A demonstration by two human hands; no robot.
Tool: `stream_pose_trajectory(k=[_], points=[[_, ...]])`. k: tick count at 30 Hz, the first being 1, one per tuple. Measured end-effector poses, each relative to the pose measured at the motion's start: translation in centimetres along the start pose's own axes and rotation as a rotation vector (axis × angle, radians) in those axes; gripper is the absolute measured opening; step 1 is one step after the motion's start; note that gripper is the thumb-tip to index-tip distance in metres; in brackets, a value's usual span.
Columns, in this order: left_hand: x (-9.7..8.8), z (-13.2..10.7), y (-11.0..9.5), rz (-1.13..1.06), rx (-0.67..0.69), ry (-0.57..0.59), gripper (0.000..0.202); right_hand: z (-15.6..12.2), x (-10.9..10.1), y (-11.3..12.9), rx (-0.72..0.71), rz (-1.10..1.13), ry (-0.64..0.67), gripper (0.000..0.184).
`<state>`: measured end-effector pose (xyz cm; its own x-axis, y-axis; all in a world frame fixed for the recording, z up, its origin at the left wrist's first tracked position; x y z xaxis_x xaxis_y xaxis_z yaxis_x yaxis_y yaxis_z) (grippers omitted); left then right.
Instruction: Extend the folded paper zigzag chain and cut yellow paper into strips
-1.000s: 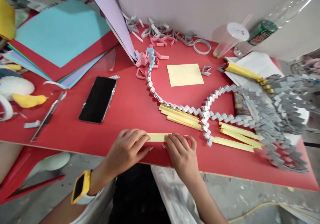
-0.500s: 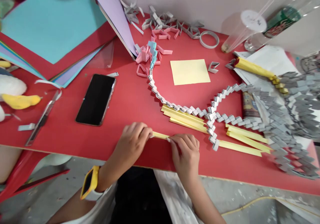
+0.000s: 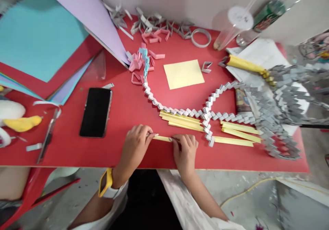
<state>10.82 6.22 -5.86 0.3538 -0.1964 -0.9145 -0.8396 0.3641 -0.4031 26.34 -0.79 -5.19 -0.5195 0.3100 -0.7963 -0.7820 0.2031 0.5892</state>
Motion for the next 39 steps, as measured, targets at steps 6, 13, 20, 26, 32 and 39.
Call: stream_pose_trajectory(k=[6,13,20,26,32,39], points=[[-0.2,0.8,1.8,-0.104,-0.089,-0.015,0.019,-0.2,-0.6,0.6,-0.099,0.059,-0.023,0.013],[-0.7,1.2,2.0,-0.339,0.023,0.038,0.014,-1.3,-1.4,0.4,-0.182,0.074,-0.016,0.022],[-1.6,-0.8,1.9,-0.395,0.169,-0.004,0.022,-1.8,-1.7,0.3,-0.219,0.097,0.021,0.021],[-2.0,-1.4,1.4,-0.374,0.182,-0.065,0.020,-1.1,-1.6,0.7,-0.188,0.046,0.030,0.020],[-1.9,-0.8,1.1,-0.337,0.128,-0.122,0.021,-0.6,-1.5,0.6,-0.163,0.018,0.053,0.018],[-1.7,0.0,1.7,-0.338,0.031,-0.138,0.021,-0.3,-1.2,-0.7,0.067,-0.055,-0.024,0.023]])
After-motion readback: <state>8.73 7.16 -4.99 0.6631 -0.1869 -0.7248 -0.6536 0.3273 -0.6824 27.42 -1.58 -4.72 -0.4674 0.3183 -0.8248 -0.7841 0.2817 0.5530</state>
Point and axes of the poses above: each hand's wrist, its own z-axis towards the middle knuckle, its own x-axis out of the palm, y = z × x, the point moved 9 cm from there along z, towards the middle knuckle, and after that the axes turned 4 degrees about -y, right-handed, at the moved point
